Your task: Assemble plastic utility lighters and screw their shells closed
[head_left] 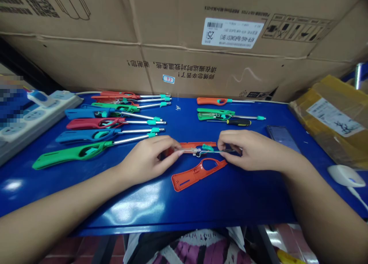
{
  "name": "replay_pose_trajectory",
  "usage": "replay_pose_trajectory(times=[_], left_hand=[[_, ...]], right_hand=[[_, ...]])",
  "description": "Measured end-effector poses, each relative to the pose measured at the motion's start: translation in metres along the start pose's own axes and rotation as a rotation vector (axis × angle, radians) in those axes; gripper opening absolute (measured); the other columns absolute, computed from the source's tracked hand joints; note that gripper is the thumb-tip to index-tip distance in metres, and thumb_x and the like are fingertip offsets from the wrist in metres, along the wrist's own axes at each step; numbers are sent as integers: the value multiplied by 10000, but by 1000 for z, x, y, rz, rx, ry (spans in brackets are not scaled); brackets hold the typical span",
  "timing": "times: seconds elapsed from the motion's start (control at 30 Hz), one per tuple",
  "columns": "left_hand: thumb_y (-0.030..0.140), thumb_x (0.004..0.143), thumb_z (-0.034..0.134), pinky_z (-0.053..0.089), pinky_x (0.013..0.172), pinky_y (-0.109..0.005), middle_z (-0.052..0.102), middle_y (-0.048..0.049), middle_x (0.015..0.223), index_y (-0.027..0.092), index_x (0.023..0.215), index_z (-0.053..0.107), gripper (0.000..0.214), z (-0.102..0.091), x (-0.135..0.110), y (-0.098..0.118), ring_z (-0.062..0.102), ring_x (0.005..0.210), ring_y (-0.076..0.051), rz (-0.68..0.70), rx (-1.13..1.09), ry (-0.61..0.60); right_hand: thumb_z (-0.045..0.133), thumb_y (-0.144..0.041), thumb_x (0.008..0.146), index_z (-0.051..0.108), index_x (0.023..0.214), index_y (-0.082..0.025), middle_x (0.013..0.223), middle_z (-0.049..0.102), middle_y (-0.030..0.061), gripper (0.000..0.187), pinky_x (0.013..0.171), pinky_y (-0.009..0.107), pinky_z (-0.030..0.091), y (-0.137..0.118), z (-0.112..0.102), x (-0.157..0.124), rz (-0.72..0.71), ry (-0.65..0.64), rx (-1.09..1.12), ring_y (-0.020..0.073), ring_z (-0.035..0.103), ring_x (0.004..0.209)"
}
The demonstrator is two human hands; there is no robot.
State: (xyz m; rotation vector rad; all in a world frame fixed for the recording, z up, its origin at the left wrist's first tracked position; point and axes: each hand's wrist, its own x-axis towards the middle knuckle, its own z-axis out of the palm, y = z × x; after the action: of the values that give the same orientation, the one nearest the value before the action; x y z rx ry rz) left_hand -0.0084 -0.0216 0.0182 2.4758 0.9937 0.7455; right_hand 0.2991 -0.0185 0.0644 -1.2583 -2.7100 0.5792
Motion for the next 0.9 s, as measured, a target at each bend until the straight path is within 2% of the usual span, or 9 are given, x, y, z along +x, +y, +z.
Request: replay_pose_trajectory(times=[0.13,0.33,0.4,0.5,0.63,0.73,0.9], left_hand=[[272,962,608,516,730,-278,706,-25,875,186,1029,699,142,1,-2,0,658,806,-156,85,-1,-60],[260,948,585,536,778,-331,690,-65,971,177,1048,693,170,-3,2,0,643,878,-194,95,56,-77],[247,938,584,529,843,-372,678,-80,1044,187,1019,699,153,-5,4,-1,619,951,-222,100,104,-69],[237,934,583,507,932,-419,658,-92,1162,192,984,688,124,-4,6,-5,587,1059,-252,104,139,-76],[224,973,540,516,930,-394,662,-86,1113,179,1015,654,130,0,7,-11,604,1042,-230,67,80,-117],[226,983,539,516,933,-383,654,-84,1104,176,1018,651,128,1,6,-12,606,1040,-224,56,78,-105],[218,978,553,512,940,-398,652,-87,1114,175,1042,660,132,1,6,-11,604,1050,-233,52,115,-95]], right_hand=[[582,-225,871,582,879,-229,860,637,-5,9,605,287,362,-2,2,1,-2,-49,-19,142,526,706],[580,-333,959,615,983,-224,988,660,25,117,676,289,420,-5,15,9,12,145,-67,159,589,797],[579,-391,974,622,964,-215,1003,651,34,182,649,287,411,-6,20,13,16,141,-116,152,579,759],[551,-370,991,629,951,-207,1008,644,37,185,620,280,401,-5,23,15,1,131,-138,134,558,710],[591,-319,961,628,963,-208,1018,641,31,117,662,281,429,-1,15,10,-27,170,-104,150,593,799],[616,-323,949,625,983,-209,1049,631,35,119,674,288,434,3,11,6,-44,149,-153,162,605,838],[626,-334,950,598,941,-210,1007,613,23,127,610,279,399,6,16,8,-20,57,-171,136,554,725]])
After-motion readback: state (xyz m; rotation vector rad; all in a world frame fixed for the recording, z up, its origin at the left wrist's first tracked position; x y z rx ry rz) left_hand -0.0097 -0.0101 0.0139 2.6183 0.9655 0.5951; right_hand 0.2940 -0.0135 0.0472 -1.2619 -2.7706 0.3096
